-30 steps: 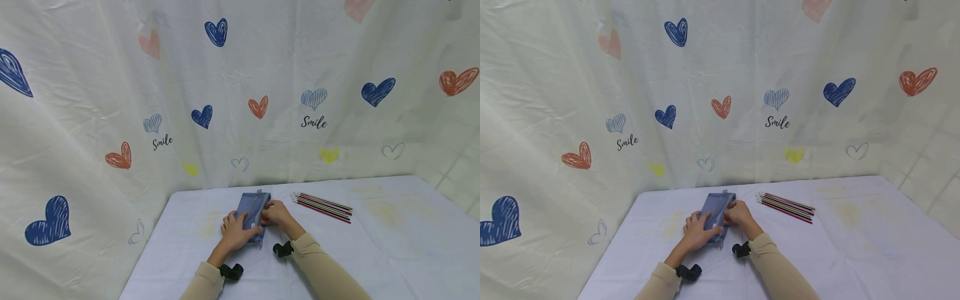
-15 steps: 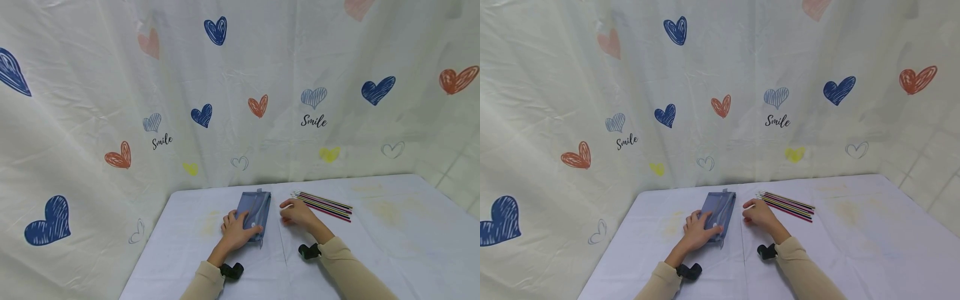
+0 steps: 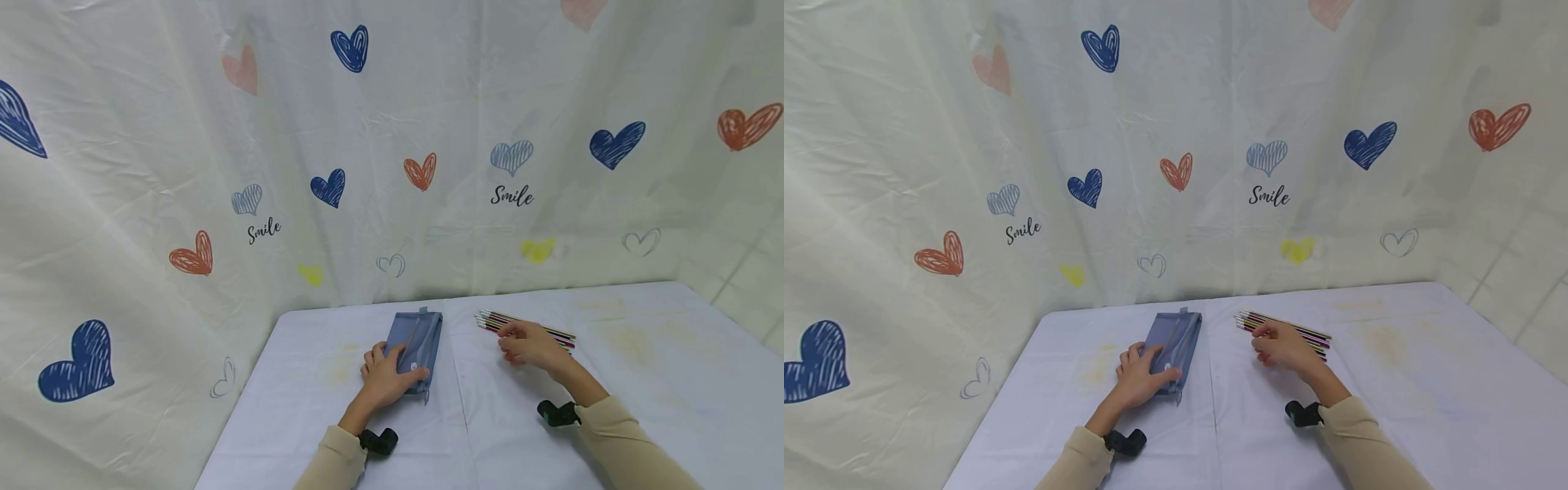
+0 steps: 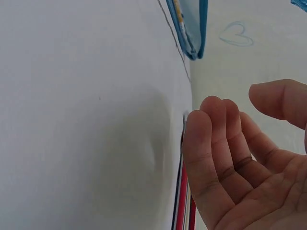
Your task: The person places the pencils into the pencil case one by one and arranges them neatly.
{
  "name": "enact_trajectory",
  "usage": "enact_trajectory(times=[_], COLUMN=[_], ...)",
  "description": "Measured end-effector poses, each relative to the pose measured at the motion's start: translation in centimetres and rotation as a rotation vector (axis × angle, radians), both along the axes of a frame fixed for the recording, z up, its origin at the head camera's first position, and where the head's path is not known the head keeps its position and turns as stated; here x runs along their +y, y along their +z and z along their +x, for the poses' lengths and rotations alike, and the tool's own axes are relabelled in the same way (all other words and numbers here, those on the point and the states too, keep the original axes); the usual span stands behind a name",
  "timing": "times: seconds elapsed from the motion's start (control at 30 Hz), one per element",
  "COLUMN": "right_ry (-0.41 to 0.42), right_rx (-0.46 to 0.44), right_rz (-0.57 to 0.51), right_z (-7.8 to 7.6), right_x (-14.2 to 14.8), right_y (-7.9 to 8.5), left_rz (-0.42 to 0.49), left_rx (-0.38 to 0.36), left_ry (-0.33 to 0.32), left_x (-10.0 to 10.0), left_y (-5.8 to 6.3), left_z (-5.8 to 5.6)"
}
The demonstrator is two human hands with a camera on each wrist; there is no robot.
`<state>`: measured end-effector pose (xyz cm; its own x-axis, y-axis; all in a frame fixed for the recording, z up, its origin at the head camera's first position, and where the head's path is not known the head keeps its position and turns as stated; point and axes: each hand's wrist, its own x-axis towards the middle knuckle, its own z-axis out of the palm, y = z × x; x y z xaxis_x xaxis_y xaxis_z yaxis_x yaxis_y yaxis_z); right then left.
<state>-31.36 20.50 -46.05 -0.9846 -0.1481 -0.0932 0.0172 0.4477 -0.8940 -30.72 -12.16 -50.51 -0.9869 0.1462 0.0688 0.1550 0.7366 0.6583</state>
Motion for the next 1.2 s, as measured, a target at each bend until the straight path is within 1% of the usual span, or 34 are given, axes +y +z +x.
enact_trajectory(times=[0.13,0.23,0.3,0.47,0.7,0.83,1.07,1.2], right_ry=[-0.013,-0.029,-0.035,-0.037,-0.061,-0.085,-0.087,-0.081], right_rx=[0.025,0.043,0.07,0.168,0.276,0.294,0.277,0.261], right_rz=[0.056,0.097,0.137,0.261,0.378,0.441,0.446,0.448], right_z=[0.1,0.1,0.0,-0.1,-0.4,-0.6,-0.6,-0.9], right_x=[1.3,2.0,2.3,3.4,4.8,5.3,5.7,5.8], right_y=[0.1,-0.1,-0.3,-0.4,-0.3,-0.5,-0.6,-0.9], left_rz=[-0.003,-0.009,-0.013,-0.015,-0.01,-0.015,-0.011,-0.007], left_rx=[0.001,0.0,-0.003,-0.005,-0.002,-0.003,-0.009,-0.009], left_ry=[0.005,0.011,0.015,0.016,0.011,0.011,0.012,0.013], left_x=[0.0,0.0,-0.1,0.0,0.0,0.0,0.0,0.0], left_y=[-0.1,-0.1,-0.2,-0.3,-0.2,-0.2,-0.1,0.0], left_z=[0.0,0.0,0.0,-0.1,-0.2,-0.2,-0.1,0.0])
